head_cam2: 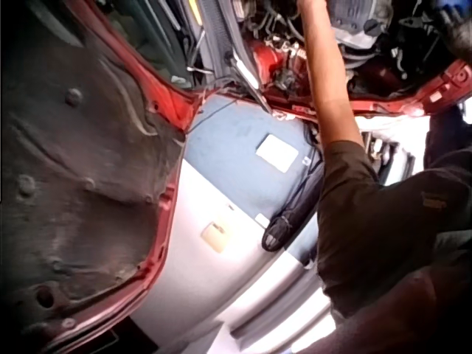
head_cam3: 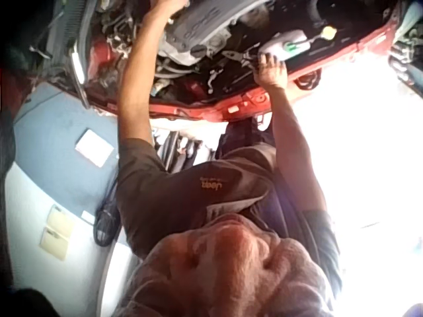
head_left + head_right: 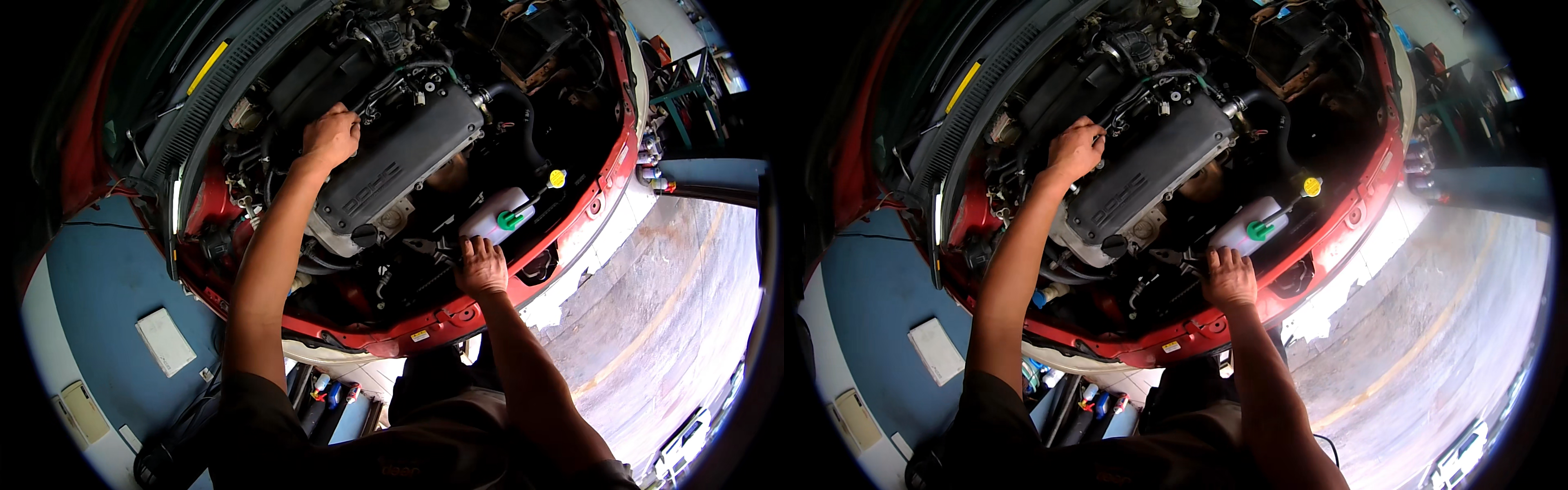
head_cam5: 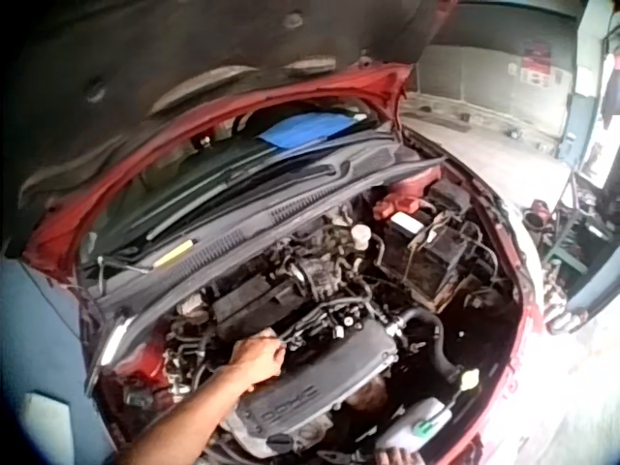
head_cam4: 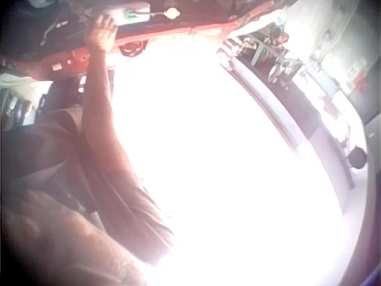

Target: The person works on a car engine with the hood open, repeatedly reaching into the engine bay to adjust hoses and components. The person uses both hands to manipulate parts near the engine cover and battery area.

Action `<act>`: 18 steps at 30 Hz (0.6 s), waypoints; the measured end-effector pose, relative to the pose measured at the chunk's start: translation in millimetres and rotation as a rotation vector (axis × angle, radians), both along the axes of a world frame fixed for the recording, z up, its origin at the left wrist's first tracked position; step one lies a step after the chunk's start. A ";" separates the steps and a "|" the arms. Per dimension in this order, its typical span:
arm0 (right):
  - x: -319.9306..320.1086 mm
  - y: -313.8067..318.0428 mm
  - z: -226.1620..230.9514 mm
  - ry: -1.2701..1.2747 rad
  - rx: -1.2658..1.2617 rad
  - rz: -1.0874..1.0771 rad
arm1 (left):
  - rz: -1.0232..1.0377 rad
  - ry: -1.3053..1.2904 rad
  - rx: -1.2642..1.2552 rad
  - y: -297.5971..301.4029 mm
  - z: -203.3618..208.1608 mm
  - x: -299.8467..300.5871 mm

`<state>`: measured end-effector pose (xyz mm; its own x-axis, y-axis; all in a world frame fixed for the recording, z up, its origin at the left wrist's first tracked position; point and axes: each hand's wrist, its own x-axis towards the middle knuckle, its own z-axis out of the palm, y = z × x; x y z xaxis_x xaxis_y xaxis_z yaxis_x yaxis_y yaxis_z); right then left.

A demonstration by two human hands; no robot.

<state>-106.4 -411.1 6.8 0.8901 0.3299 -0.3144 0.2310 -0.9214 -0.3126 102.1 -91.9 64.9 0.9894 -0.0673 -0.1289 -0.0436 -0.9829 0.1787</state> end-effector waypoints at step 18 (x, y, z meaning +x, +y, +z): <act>-1.5 -7.2 -6.8 -0.060 0.076 -0.004 | -0.506 0.222 -0.099 -62.7 -9.9 150.7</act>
